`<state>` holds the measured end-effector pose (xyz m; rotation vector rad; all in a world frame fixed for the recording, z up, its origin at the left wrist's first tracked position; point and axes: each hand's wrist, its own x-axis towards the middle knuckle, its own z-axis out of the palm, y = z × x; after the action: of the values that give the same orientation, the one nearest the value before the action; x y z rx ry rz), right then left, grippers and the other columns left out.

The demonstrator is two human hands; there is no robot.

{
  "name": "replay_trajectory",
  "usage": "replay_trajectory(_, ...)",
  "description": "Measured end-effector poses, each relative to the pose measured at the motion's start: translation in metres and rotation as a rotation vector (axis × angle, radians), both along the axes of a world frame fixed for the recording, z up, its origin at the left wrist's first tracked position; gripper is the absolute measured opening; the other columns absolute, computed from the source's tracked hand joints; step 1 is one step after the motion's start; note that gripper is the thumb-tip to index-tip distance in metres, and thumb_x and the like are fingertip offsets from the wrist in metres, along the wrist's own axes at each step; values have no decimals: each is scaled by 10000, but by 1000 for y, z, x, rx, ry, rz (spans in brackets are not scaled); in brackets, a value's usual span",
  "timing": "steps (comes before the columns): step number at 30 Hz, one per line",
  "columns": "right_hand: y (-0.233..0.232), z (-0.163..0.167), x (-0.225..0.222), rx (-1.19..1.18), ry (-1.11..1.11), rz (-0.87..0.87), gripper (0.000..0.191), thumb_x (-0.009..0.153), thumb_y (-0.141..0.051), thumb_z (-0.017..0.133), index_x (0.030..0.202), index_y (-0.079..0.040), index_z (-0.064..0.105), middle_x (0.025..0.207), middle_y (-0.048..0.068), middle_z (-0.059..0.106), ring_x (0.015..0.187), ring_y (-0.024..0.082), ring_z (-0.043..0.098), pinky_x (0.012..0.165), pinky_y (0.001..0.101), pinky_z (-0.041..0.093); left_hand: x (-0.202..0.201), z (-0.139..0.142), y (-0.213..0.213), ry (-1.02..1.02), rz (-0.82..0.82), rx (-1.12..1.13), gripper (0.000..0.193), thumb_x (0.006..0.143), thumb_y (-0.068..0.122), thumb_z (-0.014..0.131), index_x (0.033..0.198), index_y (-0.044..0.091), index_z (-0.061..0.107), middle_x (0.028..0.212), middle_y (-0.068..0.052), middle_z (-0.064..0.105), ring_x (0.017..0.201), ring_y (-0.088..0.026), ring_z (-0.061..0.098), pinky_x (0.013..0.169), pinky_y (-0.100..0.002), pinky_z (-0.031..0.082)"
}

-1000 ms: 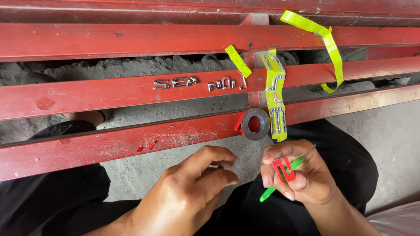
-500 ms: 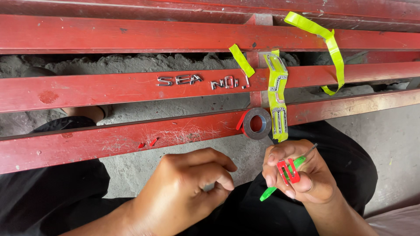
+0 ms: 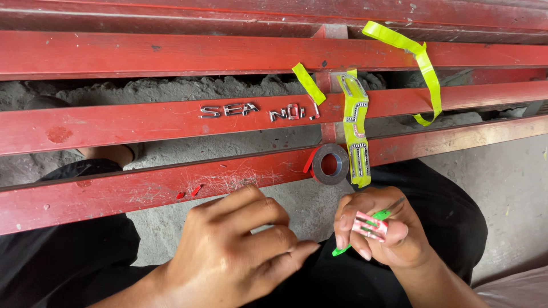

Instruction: The person sits on the floor with a red metal frame across their lap and uses a green utility knife to cut and trim chrome letter emblems, working on the letters one at a time and peeling cut pieces away by hand. A roll of red tape and yellow-green tape strips rest on the frame.

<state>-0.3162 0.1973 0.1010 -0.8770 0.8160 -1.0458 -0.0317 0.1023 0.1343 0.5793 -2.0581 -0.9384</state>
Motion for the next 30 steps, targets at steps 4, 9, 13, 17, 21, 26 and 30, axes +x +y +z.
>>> replay_trajectory(4, -5, 10, 15, -21, 73, -11, 679, 945, -567, 759, 1028, 105, 722, 901, 169, 697, 576, 144, 591, 615, 312, 499, 0, 14, -5, 125, -26, -38, 190, 821, 134, 861, 941, 79, 724, 955, -32, 669, 847, -206, 671, 670, -341, 576)
replay_trajectory(9, -11, 14, 32, -152, 346, 26, 588, 945, -535, 773, 868, 40, 677, 781, 102, 690, 622, 160, 629, 578, 276, 473, -2, 16, -6, 163, -106, 16, 278, 882, 74, 816, 1146, 38, 738, 1111, -58, 718, 975, -216, 716, 799, -330, 618)
replay_trajectory(13, -12, 11, 37, -58, 346, -10, 516, 964, -452, 726, 800, 34, 687, 696, 94, 686, 524, 111, 597, 497, 258, 445, -5, 9, -6, 188, -117, 265, 235, 895, 42, 763, 1129, 43, 749, 1026, -67, 749, 896, -207, 740, 770, -320, 613)
replay_trajectory(17, -11, 6, 38, 36, 381, 10, 432, 1044, -353, 639, 811, 7, 688, 744, 99, 736, 571, 119, 622, 535, 276, 504, -10, 3, -5, 225, -133, 828, 132, 969, 81, 713, 1091, 47, 750, 898, -66, 770, 800, -147, 776, 706, -259, 638)
replay_trajectory(21, -8, -1, 36, 277, 438, -3, 324, 1000, -252, 602, 880, 32, 702, 829, 136, 761, 567, 128, 575, 509, 280, 478, -8, -10, -5, 51, -50, 938, 215, 947, 124, 737, 1155, 84, 771, 878, -45, 795, 727, -95, 753, 583, -229, 596)
replay_trajectory(26, -10, -27, 32, 433, 198, -122, 221, 991, -117, 519, 1114, 53, 588, 1011, 204, 683, 664, 173, 528, 566, 278, 379, -1, -38, -13, -31, 77, 758, 257, 920, 110, 761, 1174, 77, 759, 837, -50, 748, 639, -91, 693, 548, -223, 565)
replay_trajectory(30, -10, -47, 26, 514, 127, -101, 286, 930, -112, 471, 1149, 55, 551, 1052, 221, 659, 699, 192, 509, 595, 289, 380, 2, -52, -18, -58, 73, 751, 257, 925, 53, 708, 1179, 71, 742, 865, -48, 732, 635, -92, 674, 507, -225, 542)
